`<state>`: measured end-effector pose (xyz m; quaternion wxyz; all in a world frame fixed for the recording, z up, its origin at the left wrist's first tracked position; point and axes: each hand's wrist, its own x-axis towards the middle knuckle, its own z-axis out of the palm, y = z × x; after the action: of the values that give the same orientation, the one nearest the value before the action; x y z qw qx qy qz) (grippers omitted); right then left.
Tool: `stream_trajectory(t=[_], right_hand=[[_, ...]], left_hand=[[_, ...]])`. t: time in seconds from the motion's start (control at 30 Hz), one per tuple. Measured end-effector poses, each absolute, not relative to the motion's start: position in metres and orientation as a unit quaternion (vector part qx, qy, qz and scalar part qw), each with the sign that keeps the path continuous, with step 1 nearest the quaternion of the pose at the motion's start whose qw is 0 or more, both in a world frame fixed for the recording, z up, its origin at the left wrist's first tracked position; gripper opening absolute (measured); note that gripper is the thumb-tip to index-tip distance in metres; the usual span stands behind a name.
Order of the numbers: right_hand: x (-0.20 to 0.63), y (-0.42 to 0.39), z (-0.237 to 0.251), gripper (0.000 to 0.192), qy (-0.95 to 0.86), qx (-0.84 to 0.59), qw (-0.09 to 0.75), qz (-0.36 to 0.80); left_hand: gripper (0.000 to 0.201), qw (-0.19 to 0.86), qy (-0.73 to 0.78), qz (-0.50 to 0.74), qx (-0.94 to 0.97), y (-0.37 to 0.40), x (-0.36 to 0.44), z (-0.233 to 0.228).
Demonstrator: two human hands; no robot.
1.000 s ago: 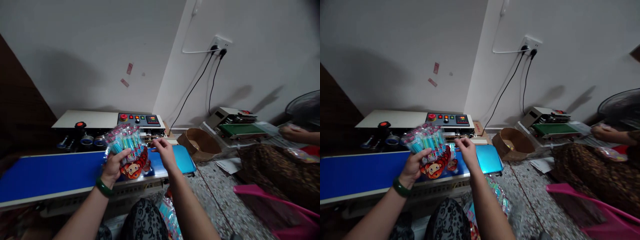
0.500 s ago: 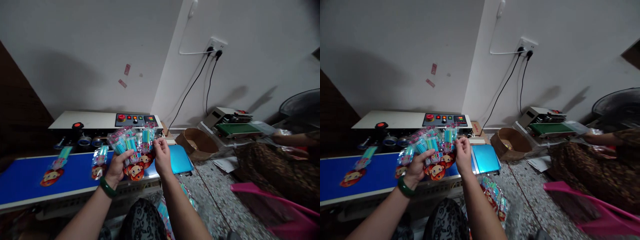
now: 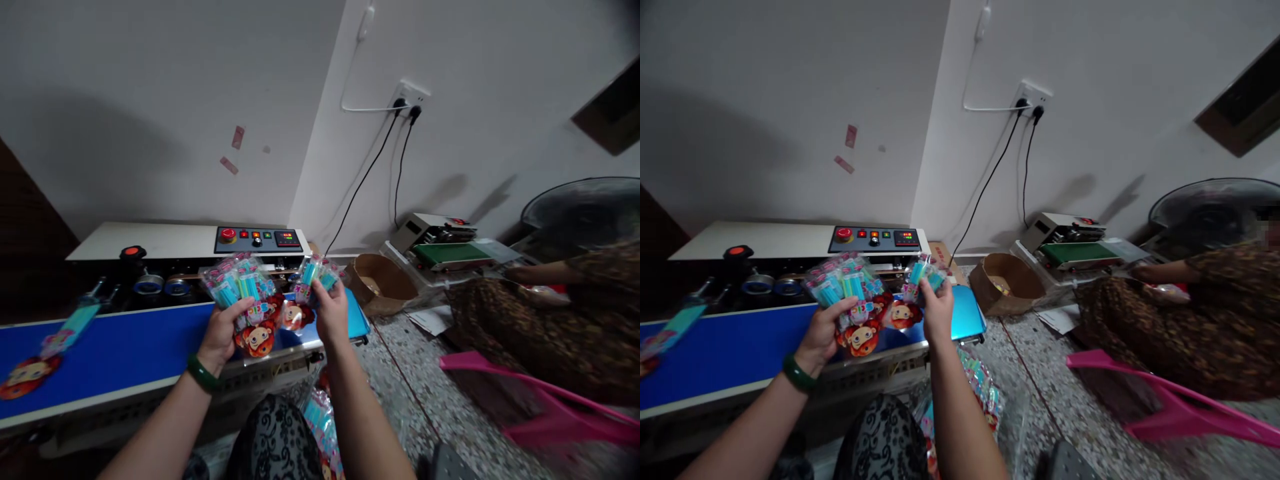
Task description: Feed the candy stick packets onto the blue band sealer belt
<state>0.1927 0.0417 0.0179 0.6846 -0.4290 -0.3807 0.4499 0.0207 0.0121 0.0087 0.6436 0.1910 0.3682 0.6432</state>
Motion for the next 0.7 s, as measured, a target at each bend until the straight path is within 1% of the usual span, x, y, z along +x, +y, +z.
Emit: stream_trajectory(t=[0.07,0.17,0.27,0.5,0.7], right_hand=[[0.216,0.050,0.006,0.034,-0.357,-0.488,0.661,0.444],[0.247,0.061,-0.016,0.031,-0.335,-0.581,0.578,0.465],[0.261,0.071,-0.034,0.027,-0.326,-0.636,0.514,0.475],[0.252,0.093,-0.042,0.021,-0.330,-0.667,0.460,0.484],[0.230,0.102,-0.036,0.014,-0.342,-0.657,0.431,0.515]], left_hand=[[0.026,0.642,0.376,0.645,0.178,0.013,0.016,0.011],[0.016,0.646,0.381,0.640,0.165,0.014,0.011,0.014],[0.013,0.644,0.382,0.642,0.165,0.014,0.010,0.017],[0.018,0.634,0.363,0.659,0.180,0.011,0.009,0.021],[0.015,0.630,0.365,0.661,0.180,0.012,0.007,0.022]])
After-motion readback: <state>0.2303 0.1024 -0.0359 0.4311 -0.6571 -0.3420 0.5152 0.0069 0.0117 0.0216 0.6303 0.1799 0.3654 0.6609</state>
